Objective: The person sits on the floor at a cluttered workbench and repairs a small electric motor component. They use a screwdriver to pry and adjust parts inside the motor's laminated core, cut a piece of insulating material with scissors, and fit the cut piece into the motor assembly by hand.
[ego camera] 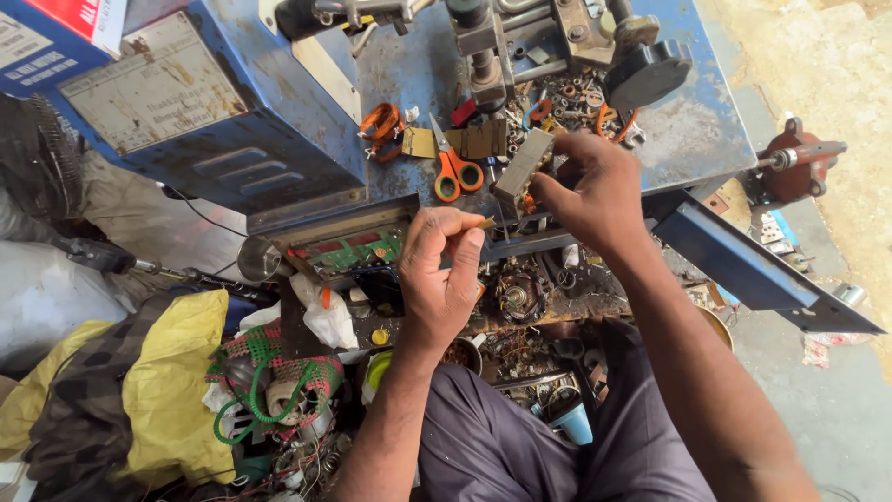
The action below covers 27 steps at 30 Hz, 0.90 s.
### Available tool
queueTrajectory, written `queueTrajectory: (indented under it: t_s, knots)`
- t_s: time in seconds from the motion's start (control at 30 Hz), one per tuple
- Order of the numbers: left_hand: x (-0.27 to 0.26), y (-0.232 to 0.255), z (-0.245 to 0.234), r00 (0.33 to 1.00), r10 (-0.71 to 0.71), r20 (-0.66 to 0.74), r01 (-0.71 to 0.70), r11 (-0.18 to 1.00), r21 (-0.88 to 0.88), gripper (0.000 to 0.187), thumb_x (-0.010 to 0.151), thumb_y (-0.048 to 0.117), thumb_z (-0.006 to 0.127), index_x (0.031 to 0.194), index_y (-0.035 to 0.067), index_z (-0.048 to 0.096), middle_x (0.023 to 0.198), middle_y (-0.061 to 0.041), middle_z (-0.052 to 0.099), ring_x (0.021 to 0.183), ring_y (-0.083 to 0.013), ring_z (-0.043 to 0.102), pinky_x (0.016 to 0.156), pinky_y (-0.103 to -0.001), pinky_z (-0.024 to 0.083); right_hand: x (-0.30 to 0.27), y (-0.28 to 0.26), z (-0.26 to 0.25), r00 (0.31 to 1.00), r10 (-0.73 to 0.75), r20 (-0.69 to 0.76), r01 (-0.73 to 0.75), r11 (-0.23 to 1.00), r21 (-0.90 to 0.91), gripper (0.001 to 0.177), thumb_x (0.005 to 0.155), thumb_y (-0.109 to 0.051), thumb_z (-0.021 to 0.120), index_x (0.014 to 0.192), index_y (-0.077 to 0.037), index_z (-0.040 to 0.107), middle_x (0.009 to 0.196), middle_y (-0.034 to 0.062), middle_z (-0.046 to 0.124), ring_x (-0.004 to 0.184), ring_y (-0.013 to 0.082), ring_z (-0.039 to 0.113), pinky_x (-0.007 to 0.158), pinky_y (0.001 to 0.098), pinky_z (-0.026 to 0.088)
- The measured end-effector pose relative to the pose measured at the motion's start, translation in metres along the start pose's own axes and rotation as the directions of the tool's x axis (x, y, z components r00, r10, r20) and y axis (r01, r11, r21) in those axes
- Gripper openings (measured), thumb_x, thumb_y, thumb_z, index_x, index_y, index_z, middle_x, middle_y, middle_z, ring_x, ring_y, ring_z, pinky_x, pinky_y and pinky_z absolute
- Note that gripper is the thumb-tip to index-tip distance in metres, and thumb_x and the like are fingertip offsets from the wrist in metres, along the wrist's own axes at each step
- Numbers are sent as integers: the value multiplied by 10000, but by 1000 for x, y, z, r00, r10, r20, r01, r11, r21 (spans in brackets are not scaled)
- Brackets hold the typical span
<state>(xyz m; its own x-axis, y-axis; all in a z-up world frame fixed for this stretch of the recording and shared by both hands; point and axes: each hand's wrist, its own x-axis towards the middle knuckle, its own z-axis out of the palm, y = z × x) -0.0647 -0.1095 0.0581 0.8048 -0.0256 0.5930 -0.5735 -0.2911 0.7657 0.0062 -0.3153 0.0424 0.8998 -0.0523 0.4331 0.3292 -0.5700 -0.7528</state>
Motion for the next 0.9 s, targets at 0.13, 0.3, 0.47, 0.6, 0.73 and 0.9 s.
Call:
queueTrajectory:
  t_s: [0.13, 0.3, 0.47, 0.6, 0.73, 0.9]
  knots:
    - [-6, -3, -8, 1000, 4, -11, -4, 1000, -2, 89, 994, -1, 671, 1082, 10, 673, 1017, -39, 631, 853, -91, 597, 767, -232, 513, 7, 3, 14, 974, 226, 2, -226, 973, -51, 286, 856, -70, 757, 1140, -49, 774, 787, 120, 741, 671, 183, 692, 654, 331, 540]
    - [-16, -15, -21, 993, -96, -69, 69, 943, -324, 84, 1050, 5, 612, 1123, -11, 651, 1119, -28, 588, 1015, -96, 584, 924, -233, 507, -2, -8, 0, 958, 232, 171, -288, 777, 560, 289, 930, -50, 651, 1217, -45, 686, 975, 72, 762, 874, 182, 788, 763, 392, 632]
    - [-11, -17, -25, 996, -94, 1, 84, 885, -457, 98, 1059, 16, 610, 1152, -6, 636, 1188, -51, 634, 1033, -104, 602, 927, -246, 517, -6, -5, -20, 933, 13, 361, -341, 357, 869, 309, 959, -62, 747, 1255, -25, 669, 1104, 124, 739, 951, 247, 736, 794, 443, 636]
    - [3, -10, -24, 993, -25, 113, 78, 868, -490, 91, 1082, 31, 596, 1165, 11, 626, 1257, -76, 687, 1075, -126, 653, 1001, -282, 548, -7, 18, -20, 875, 2, 484, -457, 330, 826, 415, 896, -52, 764, 1297, -34, 660, 1221, 140, 743, 1002, 224, 740, 835, 396, 625]
    - [28, -2, -22, 962, 193, 194, -162, 973, -167, 94, 1045, 6, 623, 1135, 17, 649, 1204, -89, 723, 1134, -194, 713, 991, -321, 589, 4, 34, -14, 842, -39, 538, -495, 340, 800, 441, 882, -59, 761, 1310, -17, 662, 1231, 153, 735, 988, 207, 742, 833, 411, 633]
    - [46, -10, -4, 861, 386, 333, -363, 923, -131, 134, 993, -27, 687, 1104, 30, 635, 1237, -138, 717, 1145, -298, 734, 976, -359, 603, 20, 52, -7, 844, -122, 522, -425, 441, 790, 495, 937, -42, 762, 1404, 43, 621, 1303, 126, 692, 1043, 157, 712, 899, 301, 594]
